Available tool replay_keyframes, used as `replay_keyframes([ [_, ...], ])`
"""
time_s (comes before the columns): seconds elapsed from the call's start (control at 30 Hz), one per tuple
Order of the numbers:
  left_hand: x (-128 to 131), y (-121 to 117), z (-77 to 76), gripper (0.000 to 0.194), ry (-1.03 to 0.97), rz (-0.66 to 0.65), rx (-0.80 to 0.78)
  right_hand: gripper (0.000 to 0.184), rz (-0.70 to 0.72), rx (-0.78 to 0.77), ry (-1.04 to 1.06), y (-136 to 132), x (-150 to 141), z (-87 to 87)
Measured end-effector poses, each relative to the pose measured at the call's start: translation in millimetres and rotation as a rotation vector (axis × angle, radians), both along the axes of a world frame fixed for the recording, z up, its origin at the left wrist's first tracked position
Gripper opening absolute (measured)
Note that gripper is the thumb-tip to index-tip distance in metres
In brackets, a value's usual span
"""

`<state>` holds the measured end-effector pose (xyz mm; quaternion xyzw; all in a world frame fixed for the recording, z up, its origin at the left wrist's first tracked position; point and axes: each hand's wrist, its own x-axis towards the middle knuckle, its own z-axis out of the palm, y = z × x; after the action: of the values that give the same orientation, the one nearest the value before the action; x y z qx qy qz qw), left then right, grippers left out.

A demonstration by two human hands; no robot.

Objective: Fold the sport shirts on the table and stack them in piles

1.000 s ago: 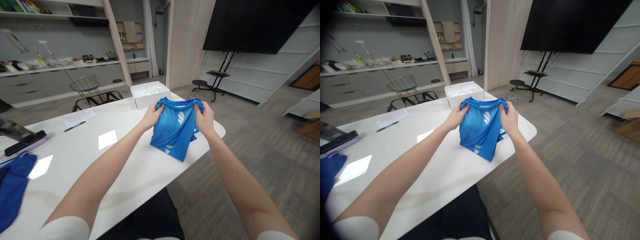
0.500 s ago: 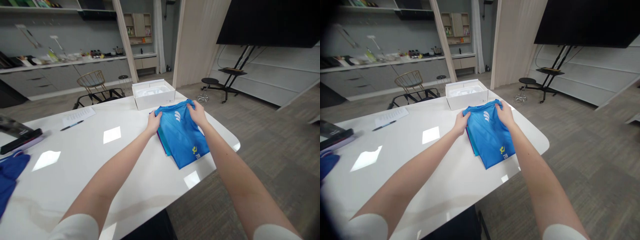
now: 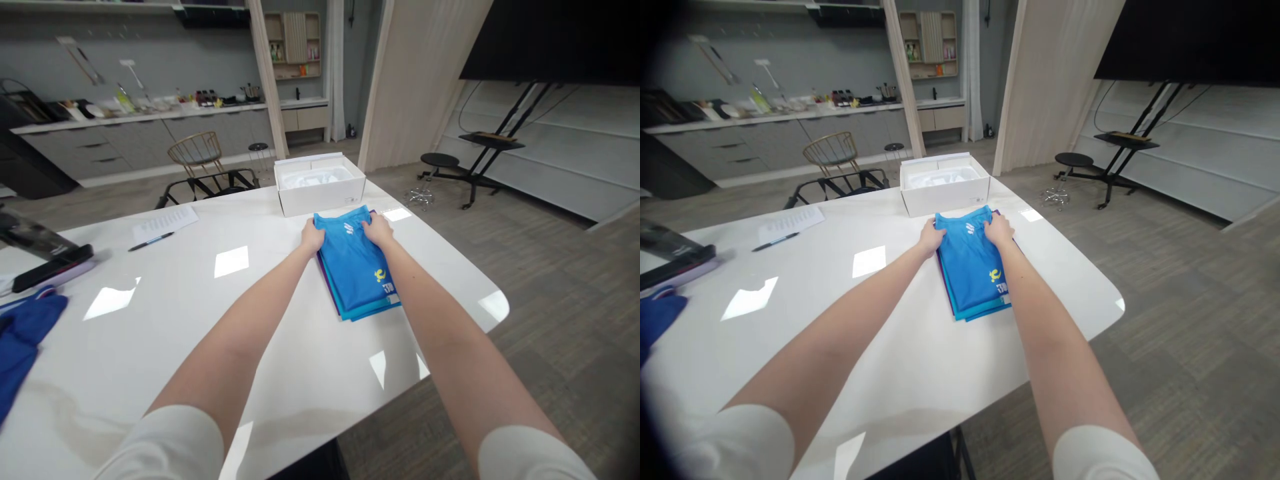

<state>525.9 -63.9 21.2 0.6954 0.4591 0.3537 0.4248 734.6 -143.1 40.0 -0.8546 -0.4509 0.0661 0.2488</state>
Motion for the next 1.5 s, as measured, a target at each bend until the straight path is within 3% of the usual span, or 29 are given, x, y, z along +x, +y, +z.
replay_keyframes([
  [0.07, 0, -8, 4.1, 0.073, 0.106, 0.073, 0.053, 0.051, -0.02, 0.029, -0.056, -6, -7, -2.3],
  [0.17, 4, -26, 16.7, 0.071, 0.253, 0.084, 0.32, 0.059, 0.004, 0.15, -0.169, -12, -18, 8.0],
  [0.27, 12, -49, 23.2, 0.055, 0.356, -0.101, 0.542, 0.052, 0.23, 0.221, -0.242, -14, -26, 14.5],
  [0.37, 18, -66, 16.3, 0.049, 0.47, -0.34, 0.515, 0.051, 0.484, 0.04, -0.196, -16, -24, 4.0],
  [0.43, 18, -71, 7.6, 0.055, 0.581, -0.405, 0.443, 0.054, 0.455, -0.137, -0.158, -18, -17, -7.0],
  [0.5, 14, -73, 0.2, 0.064, 0.674, -0.386, 0.41, 0.06, 0.344, -0.251, -0.139, -20, -7, -14.2],
  [0.67, 0, -83, -2.9, 0.075, 0.738, -0.287, 0.369, 0.07, 0.191, -0.368, -0.094, -36, -2, -6.7],
  [0.73, -5, -95, -2.4, 0.077, 0.741, -0.28, 0.379, 0.069, 0.176, -0.358, -0.134, -49, -11, -1.9],
  [0.83, -12, -119, -4.9, 0.074, 0.714, -0.297, 0.502, 0.061, 0.281, -0.22, -0.233, -70, -29, -0.7],
  [0.97, -17, -145, -10.8, 0.065, 0.654, -0.368, 0.67, 0.058, 0.422, -0.139, -0.139, -85, -39, -5.7],
  [1.1, -21, -153, -12.7, 0.064, 0.63, -0.426, 0.697, 0.061, 0.341, -0.164, -0.116, -70, -35, -6.2],
  [1.33, -28, -138, -7.0, 0.068, 0.618, -0.478, 0.618, 0.064, 0.316, -0.221, -0.257, -18, -29, 1.5],
  [1.5, -37, -126, -3.8, 0.066, 0.63, -0.455, 0.577, 0.069, 0.2, -0.304, -0.123, 3, -5, -3.0],
])
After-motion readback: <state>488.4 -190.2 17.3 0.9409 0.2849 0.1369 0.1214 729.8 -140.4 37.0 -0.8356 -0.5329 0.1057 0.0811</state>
